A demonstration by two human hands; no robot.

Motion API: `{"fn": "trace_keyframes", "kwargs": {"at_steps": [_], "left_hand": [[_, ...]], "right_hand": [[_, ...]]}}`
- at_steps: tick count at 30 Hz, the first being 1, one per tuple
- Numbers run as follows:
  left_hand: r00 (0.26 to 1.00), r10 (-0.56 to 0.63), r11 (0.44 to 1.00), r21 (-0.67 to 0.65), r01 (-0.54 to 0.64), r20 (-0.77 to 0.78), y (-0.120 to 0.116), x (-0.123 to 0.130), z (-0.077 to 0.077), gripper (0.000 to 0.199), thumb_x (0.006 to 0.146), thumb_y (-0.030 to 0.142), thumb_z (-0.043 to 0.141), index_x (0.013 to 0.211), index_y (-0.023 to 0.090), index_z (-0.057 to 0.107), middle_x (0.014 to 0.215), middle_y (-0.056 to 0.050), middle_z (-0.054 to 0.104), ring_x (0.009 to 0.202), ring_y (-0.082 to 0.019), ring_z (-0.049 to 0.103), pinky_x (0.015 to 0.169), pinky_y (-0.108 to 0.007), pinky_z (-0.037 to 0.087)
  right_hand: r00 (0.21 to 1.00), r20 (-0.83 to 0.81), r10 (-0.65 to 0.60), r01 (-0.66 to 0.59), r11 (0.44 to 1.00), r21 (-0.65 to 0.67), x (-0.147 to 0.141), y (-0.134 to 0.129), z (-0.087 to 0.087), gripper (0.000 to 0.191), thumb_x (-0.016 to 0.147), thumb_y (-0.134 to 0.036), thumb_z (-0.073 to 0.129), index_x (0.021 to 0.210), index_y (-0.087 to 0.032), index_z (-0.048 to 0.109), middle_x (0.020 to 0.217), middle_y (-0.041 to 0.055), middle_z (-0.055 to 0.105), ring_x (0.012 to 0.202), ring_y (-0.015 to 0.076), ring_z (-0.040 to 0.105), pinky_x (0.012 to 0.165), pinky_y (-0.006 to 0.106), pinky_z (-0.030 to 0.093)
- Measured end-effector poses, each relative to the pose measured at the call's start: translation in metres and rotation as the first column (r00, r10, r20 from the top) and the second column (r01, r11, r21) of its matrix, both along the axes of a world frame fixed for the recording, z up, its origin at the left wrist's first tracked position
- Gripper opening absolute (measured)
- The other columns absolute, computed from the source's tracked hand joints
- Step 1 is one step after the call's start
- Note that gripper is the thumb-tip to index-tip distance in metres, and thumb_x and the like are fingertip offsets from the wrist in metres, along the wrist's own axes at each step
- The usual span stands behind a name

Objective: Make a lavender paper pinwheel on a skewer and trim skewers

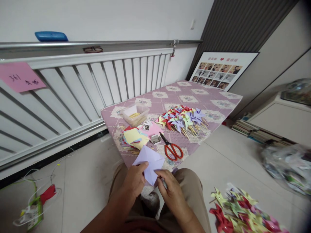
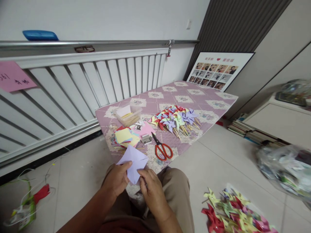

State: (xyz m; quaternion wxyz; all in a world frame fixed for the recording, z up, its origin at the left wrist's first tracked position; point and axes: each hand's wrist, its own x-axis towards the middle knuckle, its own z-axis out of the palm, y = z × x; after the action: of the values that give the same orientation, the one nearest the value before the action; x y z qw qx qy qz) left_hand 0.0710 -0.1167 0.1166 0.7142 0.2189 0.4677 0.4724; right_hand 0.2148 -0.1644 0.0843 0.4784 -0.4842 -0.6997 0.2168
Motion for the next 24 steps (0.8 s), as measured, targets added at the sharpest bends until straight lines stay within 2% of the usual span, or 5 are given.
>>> {"fn": "trace_keyframes", "kwargs": {"at_steps": [5,8,11,17,24], "left_hand": [[0.992,-0.055,0.998,-0.016,0.058,0.111,-0.004,0.0,0.002,0.024,0.06,0.032,0.076,0.079,0.019,0.068,0.075,-0.006,0.071,0.077,-0.025,0.067,0.078,-0.037,0.054],[0.995,-0.091,0.996,-0.001,0.091,0.049,-0.006,0.0,0.004,0.019,0.063,0.033,0.073,0.074,0.02,0.066,0.068,-0.003,0.067,0.064,-0.02,0.061,0.066,-0.033,0.05],[0.994,-0.085,0.996,-0.017,0.084,-0.07,-0.008,0.003,0.011,0.018,0.063,0.036,0.069,0.07,0.021,0.061,0.062,-0.001,0.061,0.057,-0.017,0.054,0.057,-0.029,0.044],[0.993,-0.051,0.999,-0.01,0.05,-0.108,-0.012,0.009,0.018,0.019,0.059,0.036,0.067,0.066,0.023,0.056,0.062,0.001,0.059,0.061,-0.016,0.054,0.061,-0.027,0.045],[0.999,-0.028,0.999,0.037,0.029,-0.039,-0.015,0.011,0.011,0.032,0.058,0.037,0.072,0.084,0.022,0.061,0.078,-0.004,0.07,0.077,-0.023,0.065,0.072,-0.032,0.05]], "right_hand": [[0.998,-0.063,0.012,-0.015,0.999,-0.043,-0.001,0.001,0.005,0.019,0.087,-0.011,0.056,0.096,-0.024,0.068,0.081,0.0018,0.066,0.073,0.0169,0.063,0.067,0.025,0.05],[0.991,-0.133,-0.024,0.011,0.996,-0.092,-0.002,0.0,0.01,0.01,0.088,-0.018,0.059,0.086,-0.024,0.067,0.076,0.0002,0.063,0.07,0.0161,0.06,0.066,0.024,0.048],[0.977,-0.201,-0.067,0.033,0.986,-0.165,-0.005,-0.001,0.012,0.012,0.09,-0.025,0.059,0.08,-0.023,0.065,0.074,-0.0004,0.06,0.069,0.0159,0.057,0.064,0.024,0.045],[0.953,-0.285,-0.101,0.017,0.959,-0.281,-0.012,0.0,0.013,0.023,0.092,-0.033,0.057,0.073,-0.022,0.061,0.07,-0.0017,0.054,0.065,0.0153,0.052,0.061,0.024,0.041],[0.944,-0.28,-0.172,0.091,0.956,-0.279,-0.014,0.004,0.015,0.026,0.09,-0.03,0.058,0.065,-0.022,0.056,0.067,-0.0023,0.052,0.063,0.0148,0.05,0.06,0.024,0.04]]}}
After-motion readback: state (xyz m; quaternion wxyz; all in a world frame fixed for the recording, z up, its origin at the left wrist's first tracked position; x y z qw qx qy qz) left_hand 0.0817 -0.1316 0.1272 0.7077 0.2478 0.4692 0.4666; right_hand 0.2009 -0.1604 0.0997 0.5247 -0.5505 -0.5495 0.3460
